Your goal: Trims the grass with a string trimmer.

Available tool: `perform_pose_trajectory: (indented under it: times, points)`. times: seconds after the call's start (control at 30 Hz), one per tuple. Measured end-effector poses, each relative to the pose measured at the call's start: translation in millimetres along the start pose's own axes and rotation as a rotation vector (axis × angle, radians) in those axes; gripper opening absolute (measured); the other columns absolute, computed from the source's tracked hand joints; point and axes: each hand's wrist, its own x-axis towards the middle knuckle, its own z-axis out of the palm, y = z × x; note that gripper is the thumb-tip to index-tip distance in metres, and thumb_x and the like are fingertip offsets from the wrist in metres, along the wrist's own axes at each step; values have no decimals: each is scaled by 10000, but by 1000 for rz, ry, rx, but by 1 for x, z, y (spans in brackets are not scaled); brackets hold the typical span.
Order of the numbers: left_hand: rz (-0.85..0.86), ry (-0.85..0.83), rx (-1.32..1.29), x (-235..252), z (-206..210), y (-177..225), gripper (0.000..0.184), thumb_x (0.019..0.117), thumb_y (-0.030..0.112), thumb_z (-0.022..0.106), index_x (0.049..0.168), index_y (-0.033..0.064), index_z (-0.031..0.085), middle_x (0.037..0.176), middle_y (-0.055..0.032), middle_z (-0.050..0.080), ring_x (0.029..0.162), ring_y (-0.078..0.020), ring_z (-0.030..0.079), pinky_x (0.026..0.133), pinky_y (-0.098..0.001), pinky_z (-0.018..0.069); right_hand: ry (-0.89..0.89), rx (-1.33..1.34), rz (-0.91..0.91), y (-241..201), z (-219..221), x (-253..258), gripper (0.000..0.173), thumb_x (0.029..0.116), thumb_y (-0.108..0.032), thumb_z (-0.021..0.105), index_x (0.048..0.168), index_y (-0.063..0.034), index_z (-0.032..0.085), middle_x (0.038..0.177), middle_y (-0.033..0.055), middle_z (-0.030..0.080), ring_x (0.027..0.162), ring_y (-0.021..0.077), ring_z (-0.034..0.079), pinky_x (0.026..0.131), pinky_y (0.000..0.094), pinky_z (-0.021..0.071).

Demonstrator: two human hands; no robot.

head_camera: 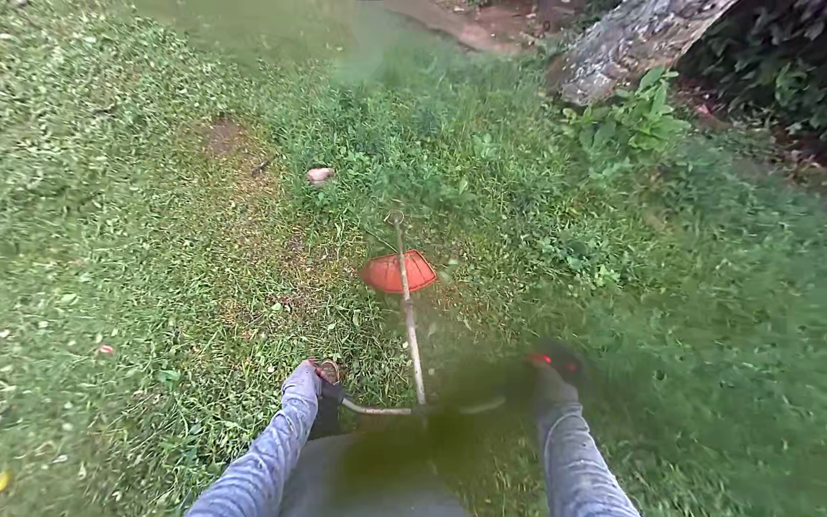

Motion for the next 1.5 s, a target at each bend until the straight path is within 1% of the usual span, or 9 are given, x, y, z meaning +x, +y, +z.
perform_pose_trajectory:
  times: [0.37, 0.6, 0.77, 0.87, 0.93, 1.1, 1.23, 1.37, 1.5]
  points:
    - [-240, 143, -267, 9, -51, -72, 296, 1011, 185, 590, 1285, 86, 643, 1233, -114, 711, 1190, -290, 659, 1034, -530, 502, -255, -198, -203, -75, 147, -33, 343, 1050, -58, 479, 1376, 47, 489, 1072, 159, 614, 825, 141, 590, 791, 306, 522]
    - [-332, 392, -1260, -14, -7, -78, 436, 1148, 283, 236, 1120, -13, 555, 811, -93, 567, 689, -179, 573, 709, -381, 536, -266, -197, -107, -66, 125, -31, 331, 1034, 3, 484, 1359, 65, 489, 1035, 149, 594, 778, 124, 560, 749, 276, 508]
    - [-202, 286, -1096, 1, 33, -54, 399, 1142, 245, 251, 1085, -17, 548, 787, -84, 561, 665, -171, 566, 691, -383, 539, -276, -51, -362, 29, 44, 75, 348, 980, 28, 507, 1290, 177, 453, 875, 191, 588, 644, 121, 553, 614, 267, 518]
    - [-84, 136, -549, -9, 25, -7, 305, 1099, 133, 399, 1223, -27, 627, 1085, -173, 713, 1025, -268, 679, 962, -466, 523, -128, -192, -112, -1, 2, 34, 360, 1006, 41, 443, 1354, 134, 431, 1032, 208, 584, 797, 151, 567, 780, 272, 512]
    - [-1, 43, -221, 5, 26, 23, 297, 1075, 149, 481, 1296, 13, 625, 1224, -168, 703, 1193, -299, 647, 1071, -508, 470, 41, -78, -15, -5, -16, 26, 347, 986, 69, 490, 1330, 104, 474, 1011, 184, 577, 776, 164, 559, 740, 286, 513]
    - [105, -33, 0, 22, 17, 110, 306, 1046, 157, 529, 1312, 46, 631, 1289, -158, 682, 1241, -306, 630, 1081, -521, 468, 107, 84, -48, 24, -63, 67, 354, 1058, -108, 469, 1376, 48, 488, 1084, 177, 623, 838, 167, 606, 788, 321, 524]
    - [135, -67, -251, 60, 16, 162, 331, 1111, 183, 403, 1263, -15, 620, 1160, -178, 692, 1088, -271, 658, 1002, -469, 495, 211, 162, -36, -23, -61, 48, 315, 1041, -74, 502, 1336, 36, 515, 980, 115, 588, 752, 111, 547, 732, 287, 510]
    - [242, -82, 198, 89, -24, 204, 262, 990, 200, 618, 1221, 92, 674, 1266, -136, 691, 1222, -298, 642, 1046, -530, 494, 234, 170, -28, -58, -27, 83, 332, 1044, -81, 493, 1358, 27, 495, 987, 132, 586, 745, 139, 550, 721, 323, 511]
    - [177, -50, 221, 148, -69, 231, 313, 965, 216, 643, 1262, 121, 669, 1297, -144, 683, 1233, -338, 639, 1031, -572, 504, 197, 72, 43, -121, 43, 129, 351, 1051, -73, 477, 1381, 46, 465, 1094, 163, 575, 840, 137, 566, 789, 290, 508]
